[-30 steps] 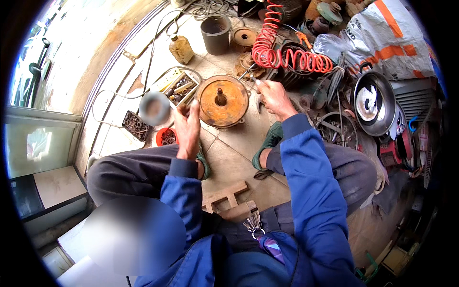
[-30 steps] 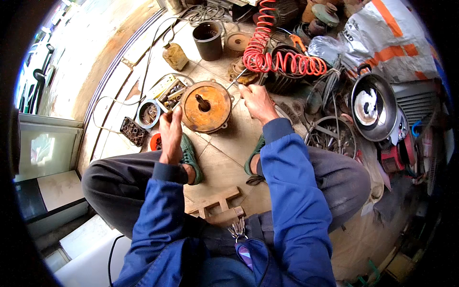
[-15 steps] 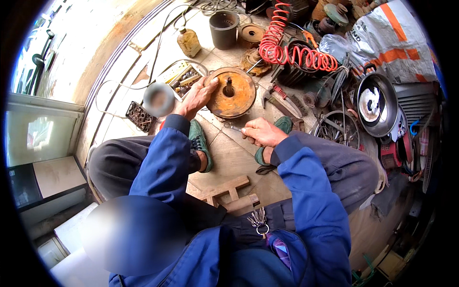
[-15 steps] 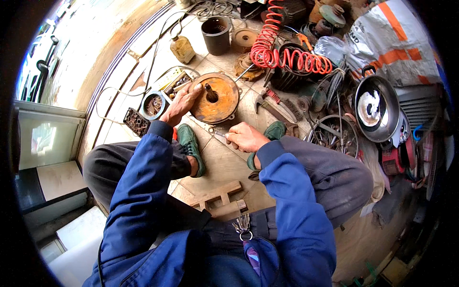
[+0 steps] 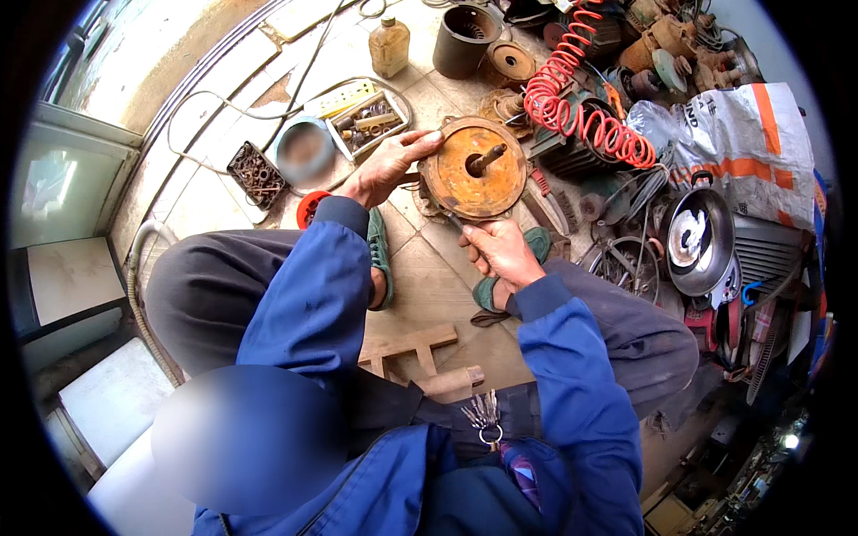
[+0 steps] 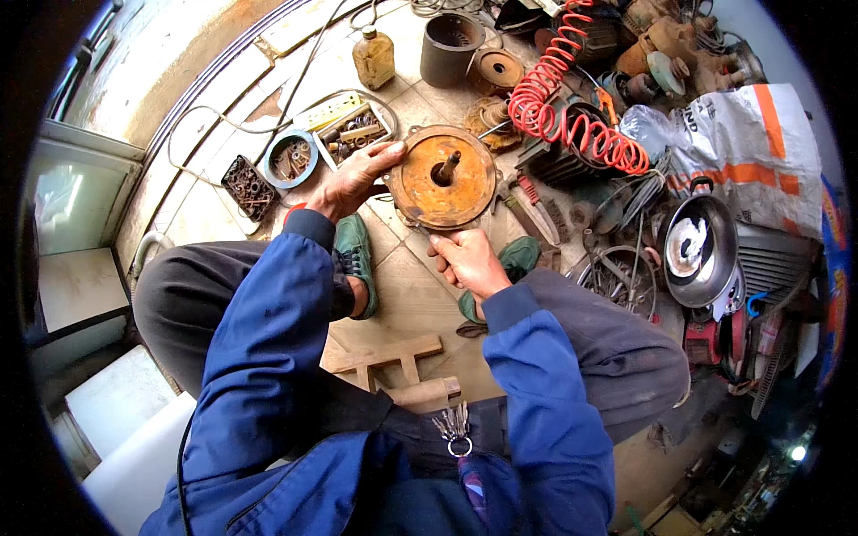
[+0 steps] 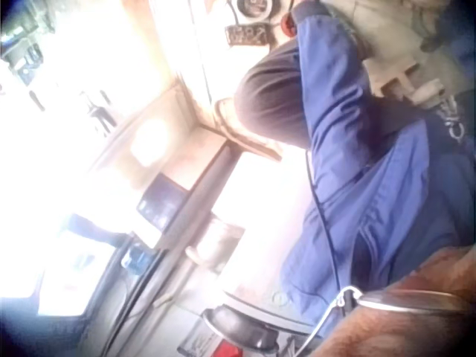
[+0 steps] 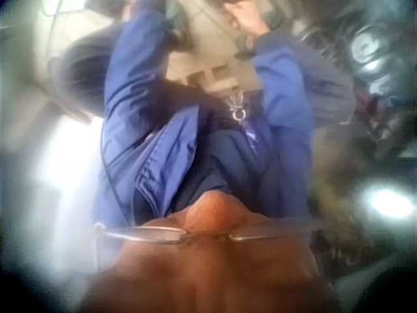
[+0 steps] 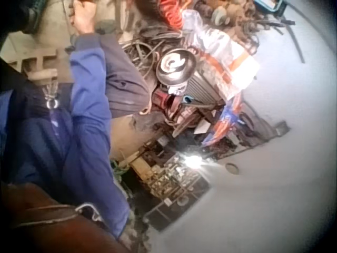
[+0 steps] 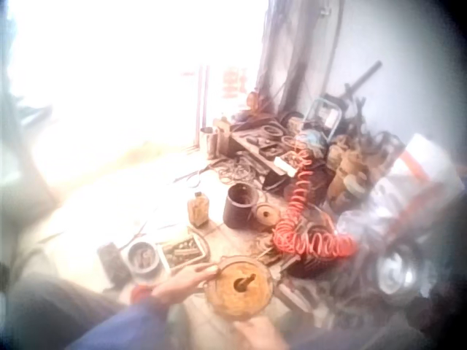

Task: The person sits on the floor of a cluttered workshop and sorts through a red cup of small metal parts. They place a selected part onto a wooden block and use a hammer to tap it. They then search through a metal bowl of tools, select a screwdriver, and use it to adjust the part on the block.

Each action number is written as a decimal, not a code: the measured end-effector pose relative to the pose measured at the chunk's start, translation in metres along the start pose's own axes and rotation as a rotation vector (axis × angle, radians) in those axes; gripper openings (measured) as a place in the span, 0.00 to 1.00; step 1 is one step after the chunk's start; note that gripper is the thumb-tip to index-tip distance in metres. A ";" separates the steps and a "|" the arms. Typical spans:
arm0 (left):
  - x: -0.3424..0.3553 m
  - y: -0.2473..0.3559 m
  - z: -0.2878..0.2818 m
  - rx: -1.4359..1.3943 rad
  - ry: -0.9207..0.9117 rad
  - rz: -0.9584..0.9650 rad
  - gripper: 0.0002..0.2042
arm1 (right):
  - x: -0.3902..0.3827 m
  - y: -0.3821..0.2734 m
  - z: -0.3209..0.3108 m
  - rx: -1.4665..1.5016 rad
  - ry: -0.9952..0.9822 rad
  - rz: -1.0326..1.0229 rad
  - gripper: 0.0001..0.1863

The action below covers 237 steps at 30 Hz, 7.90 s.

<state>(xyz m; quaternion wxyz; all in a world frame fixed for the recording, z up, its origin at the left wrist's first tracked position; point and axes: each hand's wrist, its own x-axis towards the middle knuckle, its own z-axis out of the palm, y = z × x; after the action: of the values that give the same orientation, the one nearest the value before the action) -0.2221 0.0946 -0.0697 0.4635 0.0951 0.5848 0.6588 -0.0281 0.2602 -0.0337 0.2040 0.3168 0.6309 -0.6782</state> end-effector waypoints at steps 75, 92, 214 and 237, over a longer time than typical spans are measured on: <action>-0.175 0.169 0.003 1.089 0.461 1.029 0.12 | 0.045 -0.008 0.216 1.151 0.390 -0.011 0.22; -0.177 0.174 -0.010 0.684 0.281 0.765 0.15 | -0.001 0.016 0.056 0.293 0.023 -0.008 0.18; -0.012 -0.005 0.051 0.447 0.669 0.207 0.28 | -0.002 0.015 -0.044 -0.336 -0.168 -0.110 0.16; -0.023 0.007 0.063 0.393 0.691 0.240 0.21 | -0.036 0.058 0.146 0.931 0.414 -0.004 0.21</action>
<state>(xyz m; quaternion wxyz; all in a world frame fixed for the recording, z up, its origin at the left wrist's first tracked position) -0.1704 0.1219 -0.0356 0.1332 0.0224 0.8054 0.5772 0.0117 0.1051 -0.0508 -0.0894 0.5004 0.2898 -0.8110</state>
